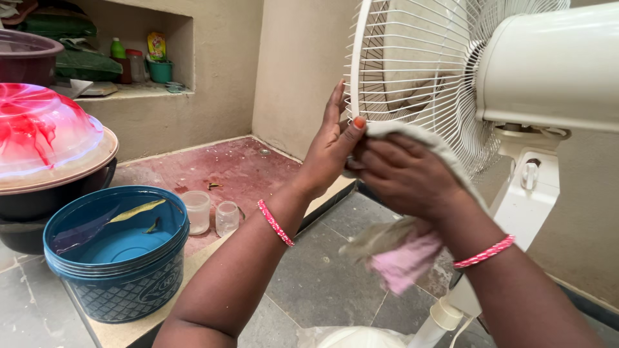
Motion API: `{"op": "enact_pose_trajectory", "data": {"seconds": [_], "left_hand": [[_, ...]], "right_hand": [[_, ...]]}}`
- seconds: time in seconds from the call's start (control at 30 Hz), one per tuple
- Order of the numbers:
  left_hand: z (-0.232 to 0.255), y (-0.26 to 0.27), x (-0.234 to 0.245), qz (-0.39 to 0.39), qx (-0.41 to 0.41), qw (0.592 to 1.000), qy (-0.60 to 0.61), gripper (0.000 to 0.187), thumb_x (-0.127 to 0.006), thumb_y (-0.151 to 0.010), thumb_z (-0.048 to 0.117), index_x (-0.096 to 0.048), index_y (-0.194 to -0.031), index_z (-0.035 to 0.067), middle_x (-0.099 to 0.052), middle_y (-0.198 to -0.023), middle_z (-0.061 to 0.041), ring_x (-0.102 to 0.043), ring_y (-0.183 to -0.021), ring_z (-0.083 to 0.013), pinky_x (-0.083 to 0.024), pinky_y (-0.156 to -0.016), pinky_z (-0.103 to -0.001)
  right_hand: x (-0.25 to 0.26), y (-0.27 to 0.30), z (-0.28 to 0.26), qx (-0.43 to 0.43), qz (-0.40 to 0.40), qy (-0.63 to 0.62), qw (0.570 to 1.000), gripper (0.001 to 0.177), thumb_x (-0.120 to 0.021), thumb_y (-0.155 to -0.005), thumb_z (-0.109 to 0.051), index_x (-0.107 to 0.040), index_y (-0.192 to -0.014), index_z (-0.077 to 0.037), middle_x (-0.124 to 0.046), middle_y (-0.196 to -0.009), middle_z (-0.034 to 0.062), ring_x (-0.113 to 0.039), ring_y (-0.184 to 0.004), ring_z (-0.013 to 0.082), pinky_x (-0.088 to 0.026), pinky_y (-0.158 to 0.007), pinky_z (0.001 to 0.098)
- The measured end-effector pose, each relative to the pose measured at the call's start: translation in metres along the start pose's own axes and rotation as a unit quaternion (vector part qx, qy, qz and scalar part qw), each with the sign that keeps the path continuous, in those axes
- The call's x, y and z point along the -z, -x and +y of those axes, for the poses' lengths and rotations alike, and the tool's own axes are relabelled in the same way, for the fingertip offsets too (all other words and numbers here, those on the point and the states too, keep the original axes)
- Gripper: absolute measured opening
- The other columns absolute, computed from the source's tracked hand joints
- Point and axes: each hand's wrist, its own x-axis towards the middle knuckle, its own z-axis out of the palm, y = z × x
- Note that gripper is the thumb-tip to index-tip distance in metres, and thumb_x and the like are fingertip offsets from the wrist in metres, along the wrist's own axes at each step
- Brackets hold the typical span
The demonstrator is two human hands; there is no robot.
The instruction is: The person wipes the front grille, motor housing, and stand of a white pedestal fan using a cloth. They rotate the fan head to access different areas and continue wiping the entire visible surface.
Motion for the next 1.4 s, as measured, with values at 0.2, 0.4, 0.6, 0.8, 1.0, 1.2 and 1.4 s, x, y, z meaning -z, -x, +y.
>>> {"op": "enact_pose_trajectory", "data": {"seconds": [0.2, 0.4, 0.6, 0.8, 1.0, 1.2, 1.4], "left_hand": [[0.012, -0.001, -0.005, 0.004, 0.048, 0.999, -0.015, 0.099, -0.059, -0.094, 0.051, 0.003, -0.163, 0.016, -0.015, -0.168, -0.017, -0.052, -0.134, -0.0289, -0.059, -0.095, -0.044], [0.011, 0.002, -0.006, 0.005, 0.020, 0.997, -0.069, 0.102, -0.058, -0.096, 0.060, 0.002, -0.166, 0.017, -0.019, -0.169, -0.019, -0.047, -0.141, -0.0298, -0.064, -0.096, -0.044], [0.002, 0.006, 0.001, -0.001, -0.047, 0.999, -0.026, 0.103, -0.047, -0.104, 0.071, -0.004, -0.174, 0.009, -0.017, -0.180, -0.018, -0.028, -0.162, -0.0289, -0.032, -0.129, -0.038], [-0.002, 0.005, -0.005, 0.035, -0.045, 0.994, -0.090, 0.104, -0.052, -0.100, 0.070, -0.006, -0.170, 0.007, -0.027, -0.172, -0.020, -0.033, -0.157, -0.0306, -0.033, -0.125, -0.039], [0.003, 0.001, -0.009, 0.015, 0.007, 0.999, -0.049, 0.107, -0.058, -0.091, 0.063, 0.002, -0.165, 0.014, -0.018, -0.169, -0.019, -0.040, -0.146, -0.0343, -0.057, -0.101, -0.043], [0.002, 0.000, -0.004, 0.006, -0.002, 0.998, -0.066, 0.100, -0.067, -0.098, 0.037, 0.003, -0.166, 0.015, -0.014, -0.172, -0.016, -0.033, -0.152, -0.0359, -0.058, -0.103, -0.044], [-0.014, 0.001, 0.002, 0.012, -0.084, 0.993, -0.087, 0.085, -0.059, -0.105, 0.002, -0.007, -0.171, 0.012, -0.019, -0.177, -0.013, -0.031, -0.159, -0.0290, -0.036, -0.128, -0.037]], "right_hand": [[0.005, 0.042, 0.030, -0.118, 0.063, -0.097, 0.986, 0.017, -0.072, -0.096, -0.017, -0.065, -0.110, -0.013, -0.059, -0.134, 0.0077, -0.050, -0.135, 0.0293, -0.036, -0.122, 0.0457], [-0.010, 0.037, 0.003, -0.236, 0.136, -0.154, 0.950, 0.015, -0.069, -0.096, -0.005, -0.059, -0.107, -0.006, -0.056, -0.136, 0.0124, -0.051, -0.137, 0.0339, -0.043, -0.123, 0.0507], [0.012, -0.013, -0.012, -0.110, -0.005, -0.066, 0.992, 0.022, -0.064, -0.095, -0.023, -0.071, -0.113, -0.014, -0.058, -0.145, 0.0029, -0.049, -0.141, 0.0218, -0.030, -0.123, 0.0454], [0.021, -0.027, 0.033, 0.018, -0.008, -0.030, 0.999, 0.028, -0.061, -0.099, -0.030, -0.074, -0.121, -0.019, -0.056, -0.152, 0.0004, -0.044, -0.147, 0.0165, -0.020, -0.129, 0.0407], [0.013, 0.017, 0.057, -0.034, 0.032, -0.117, 0.992, 0.027, -0.067, -0.101, -0.023, -0.071, -0.128, -0.019, -0.056, -0.154, 0.0034, -0.041, -0.150, 0.0235, -0.022, -0.131, 0.0440], [0.013, 0.023, 0.053, -0.093, 0.024, -0.174, 0.980, 0.025, -0.063, -0.100, -0.031, -0.069, -0.118, -0.015, -0.057, -0.151, 0.0085, -0.039, -0.152, 0.0287, -0.023, -0.131, 0.0486], [0.022, -0.043, 0.045, -0.005, -0.052, -0.140, 0.989, 0.039, -0.059, -0.092, -0.040, -0.071, -0.121, -0.016, -0.061, -0.144, 0.0046, -0.045, -0.145, 0.0238, -0.025, -0.125, 0.0439]]}}
